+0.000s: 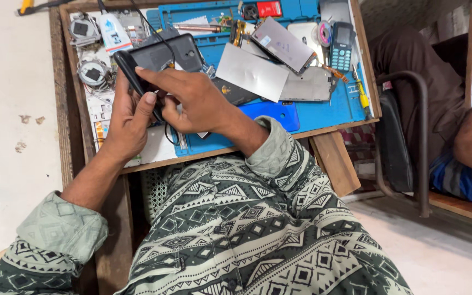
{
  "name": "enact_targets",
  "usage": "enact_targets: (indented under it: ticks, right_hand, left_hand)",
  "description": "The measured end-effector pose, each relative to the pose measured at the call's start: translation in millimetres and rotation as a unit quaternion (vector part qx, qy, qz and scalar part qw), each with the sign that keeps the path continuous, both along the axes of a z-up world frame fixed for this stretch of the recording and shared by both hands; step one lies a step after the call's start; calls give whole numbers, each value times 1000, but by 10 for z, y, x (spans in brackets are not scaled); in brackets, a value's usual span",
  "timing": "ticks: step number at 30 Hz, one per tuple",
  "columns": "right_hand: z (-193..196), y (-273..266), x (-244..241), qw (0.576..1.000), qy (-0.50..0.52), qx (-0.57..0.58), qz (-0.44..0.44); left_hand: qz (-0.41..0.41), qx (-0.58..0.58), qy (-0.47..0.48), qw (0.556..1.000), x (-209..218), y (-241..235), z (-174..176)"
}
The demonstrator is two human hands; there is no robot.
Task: The person handles a black feature phone, presses its keypad, and uses a small metal tool to pry open the back cover. They remove the battery and SIM card, then place the phone and components on the workbench.
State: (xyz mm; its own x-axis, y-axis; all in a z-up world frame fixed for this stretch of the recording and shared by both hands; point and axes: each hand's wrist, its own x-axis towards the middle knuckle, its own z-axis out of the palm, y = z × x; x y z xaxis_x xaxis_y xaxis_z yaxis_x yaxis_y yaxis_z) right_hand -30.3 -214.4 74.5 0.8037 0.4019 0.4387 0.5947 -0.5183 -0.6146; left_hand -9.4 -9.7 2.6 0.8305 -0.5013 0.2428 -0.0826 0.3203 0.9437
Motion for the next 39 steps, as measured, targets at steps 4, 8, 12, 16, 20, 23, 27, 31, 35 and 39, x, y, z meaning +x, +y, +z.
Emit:
enact_targets:
  ticks: [4,8,12,16,20,23,27,31,35,39]
  right_hand:
    - [81,22,-1,1000,-10,6,19]
    - [157,1,-8,999,5,26,47]
    - [169,27,-8,996,66,41,52]
    - [180,32,-9,991,104,56,60]
    - [213,33,-21,990,118,42,57]
    - [230,40,-11,991,116,35,58]
    - [240,40,0,987,135,54,64]
    - [237,44,6,986,126,77,82]
    - [251,37,-3,986,128,72,85]
    - [264,39,15,985,135,65,86]
  left_hand:
    - [-9,-19,97,995,59,29,57]
    - [-5,-21,95,995,73,19,77]
    - [8,-8,72,997,95,7,50]
    - [1,-29,87,996,100,-4,44]
    - [8,-24,85,996,100,1,74]
    - [11,-28,84,996,112,-1,77]
    - [3,-48,73,996,115,-19,53]
    - [-2,-69,76,995,124,-34,37]
    - [-9,-71,60,996,118,-28,48]
    - [4,-25,36,999,137,2,46]
